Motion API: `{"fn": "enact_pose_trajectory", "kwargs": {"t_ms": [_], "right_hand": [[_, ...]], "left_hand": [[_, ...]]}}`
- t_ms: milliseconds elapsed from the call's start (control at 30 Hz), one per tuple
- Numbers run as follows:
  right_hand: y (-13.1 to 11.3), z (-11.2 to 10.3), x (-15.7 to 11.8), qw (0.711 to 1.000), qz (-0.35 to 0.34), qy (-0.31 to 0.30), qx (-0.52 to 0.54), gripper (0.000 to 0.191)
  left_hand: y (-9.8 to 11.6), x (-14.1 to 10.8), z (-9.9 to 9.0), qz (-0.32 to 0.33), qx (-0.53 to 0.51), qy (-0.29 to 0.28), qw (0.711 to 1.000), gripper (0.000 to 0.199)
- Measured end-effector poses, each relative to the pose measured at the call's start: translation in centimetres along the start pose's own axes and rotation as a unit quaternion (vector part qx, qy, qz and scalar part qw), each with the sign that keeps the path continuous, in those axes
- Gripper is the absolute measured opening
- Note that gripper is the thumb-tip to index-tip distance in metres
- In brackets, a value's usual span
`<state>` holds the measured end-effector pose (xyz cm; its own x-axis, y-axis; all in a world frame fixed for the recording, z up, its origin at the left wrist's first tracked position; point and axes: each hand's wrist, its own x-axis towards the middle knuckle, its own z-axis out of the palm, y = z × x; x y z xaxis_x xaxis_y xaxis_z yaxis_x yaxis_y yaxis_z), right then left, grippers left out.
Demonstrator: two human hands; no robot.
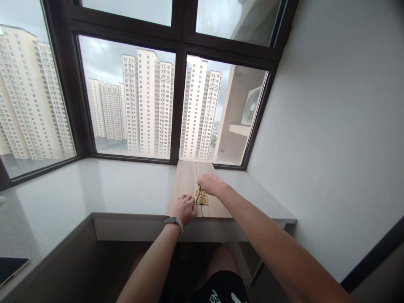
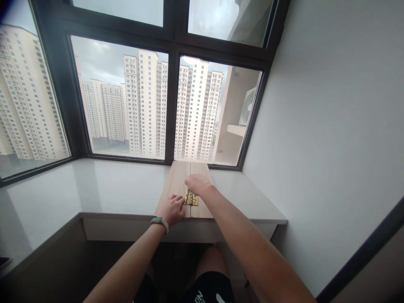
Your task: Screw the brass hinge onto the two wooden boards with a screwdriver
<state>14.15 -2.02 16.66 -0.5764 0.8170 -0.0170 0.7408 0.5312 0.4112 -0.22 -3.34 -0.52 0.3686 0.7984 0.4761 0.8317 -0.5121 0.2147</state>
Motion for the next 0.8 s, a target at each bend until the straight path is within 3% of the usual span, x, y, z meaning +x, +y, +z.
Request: {"fn": "enact_pose_trajectory", "kwargs": {"t_ms": [233, 400, 567, 800], "right_hand": [[0.6, 0.9, 0.4, 0.996, 0.074, -0.034, 0.037, 0.017], [0.5, 1.6, -0.5, 0.999, -0.011, 0.047, -0.010, 0.029], [0.4, 1.4, -0.6, 0.989, -0.106, 0.078, -0.073, 0.023], [0.0, 0.7, 0.2, 0.995, -0.079, 0.045, -0.039, 0.020]], "left_hand": [[-0.1, 0.0, 0.1, 0.005, -0.001, 0.007, 1.000, 0.017], [-0.1, 0.0, 0.1, 0.004, -0.004, 0.006, 1.000, 0.017], [0.0, -0.1, 0.0, 0.001, -0.003, -0.002, 1.000, 0.019], [0.1, -0.1, -0.2, -0.002, -0.005, -0.006, 1.000, 0.021]]}}
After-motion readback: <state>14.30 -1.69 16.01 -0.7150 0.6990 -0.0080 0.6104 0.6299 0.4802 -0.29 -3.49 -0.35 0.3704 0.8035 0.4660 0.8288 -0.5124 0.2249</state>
